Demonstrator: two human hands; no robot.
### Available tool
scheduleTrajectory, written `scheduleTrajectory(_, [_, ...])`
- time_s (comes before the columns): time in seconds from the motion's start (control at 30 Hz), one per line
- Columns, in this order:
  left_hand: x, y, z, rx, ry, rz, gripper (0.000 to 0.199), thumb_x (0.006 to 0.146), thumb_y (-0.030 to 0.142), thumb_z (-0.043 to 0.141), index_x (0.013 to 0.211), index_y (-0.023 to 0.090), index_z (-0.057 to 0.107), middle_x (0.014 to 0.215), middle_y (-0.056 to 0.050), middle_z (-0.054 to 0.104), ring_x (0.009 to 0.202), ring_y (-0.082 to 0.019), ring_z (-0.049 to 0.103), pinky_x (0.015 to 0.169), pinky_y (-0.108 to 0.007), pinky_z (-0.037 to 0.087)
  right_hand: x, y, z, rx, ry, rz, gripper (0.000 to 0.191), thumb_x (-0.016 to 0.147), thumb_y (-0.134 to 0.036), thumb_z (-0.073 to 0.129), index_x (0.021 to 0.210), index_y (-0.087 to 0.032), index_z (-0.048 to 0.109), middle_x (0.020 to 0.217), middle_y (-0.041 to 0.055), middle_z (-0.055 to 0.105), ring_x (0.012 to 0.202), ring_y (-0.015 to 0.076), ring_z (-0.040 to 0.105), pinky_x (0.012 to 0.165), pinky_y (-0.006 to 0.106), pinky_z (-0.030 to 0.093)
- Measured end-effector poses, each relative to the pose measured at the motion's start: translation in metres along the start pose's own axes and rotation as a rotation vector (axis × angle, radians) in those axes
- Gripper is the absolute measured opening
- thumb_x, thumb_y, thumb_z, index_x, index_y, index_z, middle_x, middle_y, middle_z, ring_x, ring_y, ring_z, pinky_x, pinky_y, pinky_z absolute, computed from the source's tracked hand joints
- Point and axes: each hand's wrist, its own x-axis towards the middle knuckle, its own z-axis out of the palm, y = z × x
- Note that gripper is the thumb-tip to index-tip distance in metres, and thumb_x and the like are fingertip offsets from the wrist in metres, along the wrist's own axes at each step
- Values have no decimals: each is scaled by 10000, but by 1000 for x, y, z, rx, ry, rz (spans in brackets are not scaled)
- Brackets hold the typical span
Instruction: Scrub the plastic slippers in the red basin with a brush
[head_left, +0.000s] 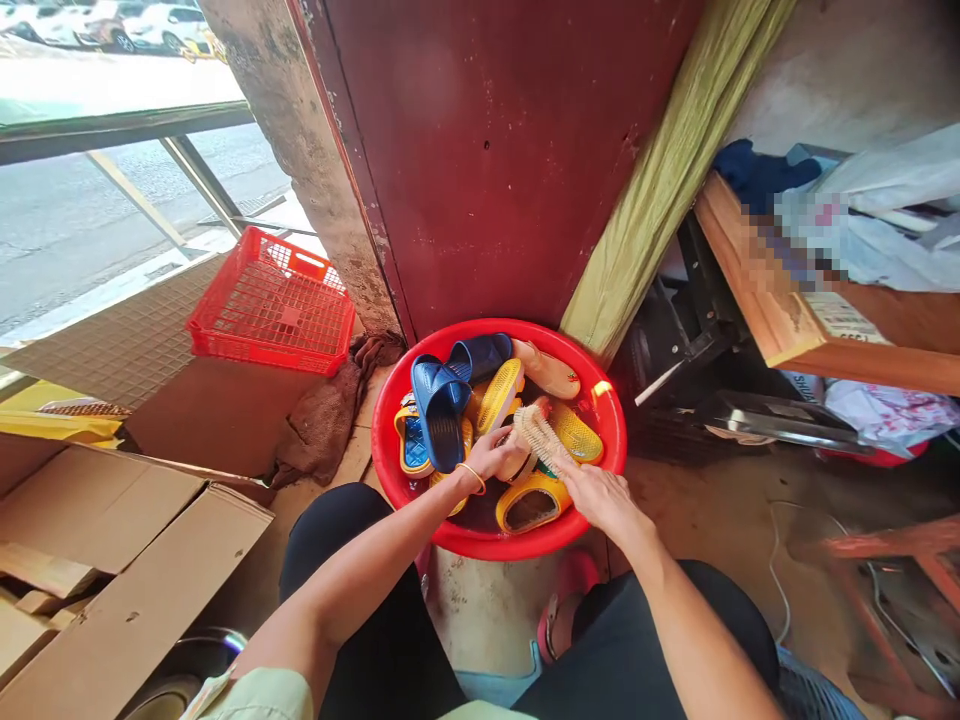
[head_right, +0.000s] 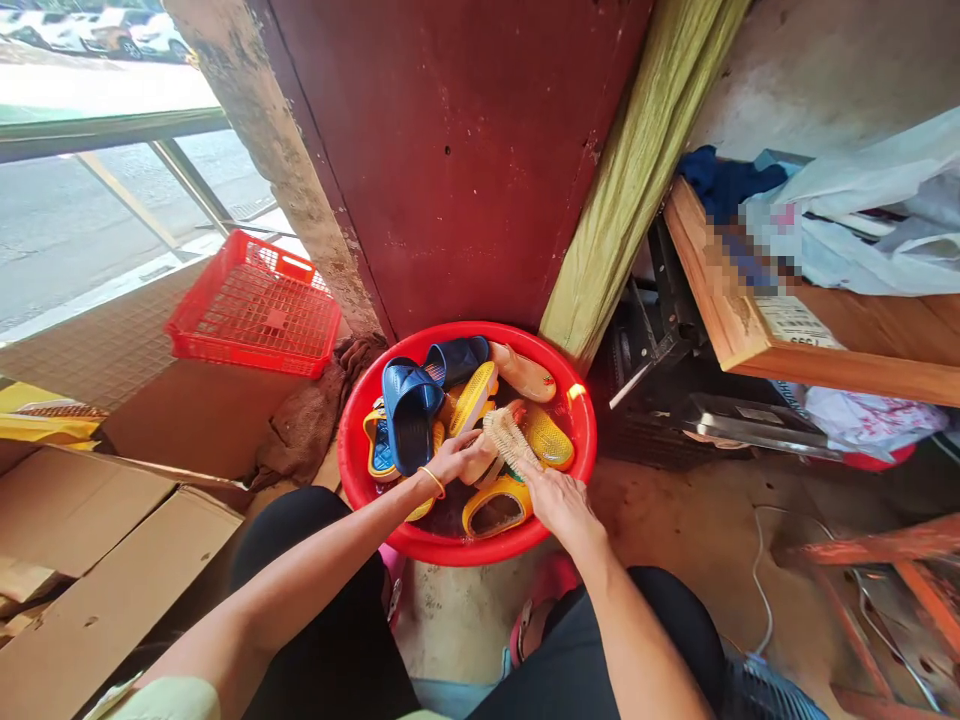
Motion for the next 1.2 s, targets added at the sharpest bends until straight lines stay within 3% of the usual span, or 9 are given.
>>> scheduleTrajectory(0.13, [-8,14,-9,-63,-57,-56,471,658,237,795,1127,224,743,1093,-56,753,1125,-327,653,1023,-435,487,25,12,-12,-22,59,147,527,1012,-281,389,1536,-332,423,1070,131,758,962,272,724,827,390,543])
scheduleTrajectory(0.33, [-7,9,-13,-215,28,-131,434,643,251,806,1062,195,710,919,-61,747,955,-281,698,931,-423,528,16,-12,3,58,19,-57,509,1018,-318,384,1523,-373,428,1084,95,759,969,246,723,831,346,532])
scheduleTrajectory(0.4, [-7,8,-13,-176,25,-115,416,626,234,815,1026,187,711,899,-59,735,962,-280,690,950,-427,519,13,-13,9,42,22,-54,500,1024,-332,373,1517,-393,430,1121,94,747,985,242,719,834,347,533])
scheduleTrajectory(0.5, [-13,12,-13,-66,-9,-14,489,617,255,841,1084,203,706,1015,-73,724,1075,-311,654,1015,-447,485,22,5,4,9,41,111,518,1021,-311,371,1536,-346,415,1070,123,751,971,264,722,827,375,538])
scheduleTrajectory(0.6, [-26,25,-12,65,-15,198,761,576,286,891,1288,226,627,1293,-110,637,1288,-357,534,1133,-455,386,30,15,-5,47,105,182,554,1018,-299,361,1571,-275,360,1036,145,752,967,287,719,833,396,540])
scheduleTrajectory(0.73, [-44,39,-8,253,-46,460,1087,579,355,900,1520,202,378,1602,-163,309,1506,-371,227,1235,-478,212,18,-11,0,121,173,-21,551,1013,-312,381,1563,-310,377,1112,107,734,1015,253,703,877,342,535])
scheduleTrajectory(0.83, [-52,37,-5,338,-66,506,1075,636,361,867,1546,197,319,1650,-177,175,1542,-373,96,1241,-512,171,7,-24,7,135,139,-163,543,999,-313,413,1539,-360,413,1137,78,725,1009,231,703,872,316,539])
scheduleTrajectory(1.03, [-44,22,-4,439,-77,600,1038,650,292,854,1540,211,326,1676,-179,42,1545,-377,94,1223,-505,239,16,-2,-6,72,19,81,545,997,-295,398,1540,-347,409,1152,80,744,1024,244,709,849,335,537])
scheduleTrajectory(1.2, [-33,4,-5,706,-4,710,1121,724,281,793,1592,240,84,1661,-212,-136,1521,-390,197,1156,-540,367,-2,-43,4,49,-21,-84,583,1017,-303,338,1596,-322,276,1122,106,745,999,244,717,833,323,529])
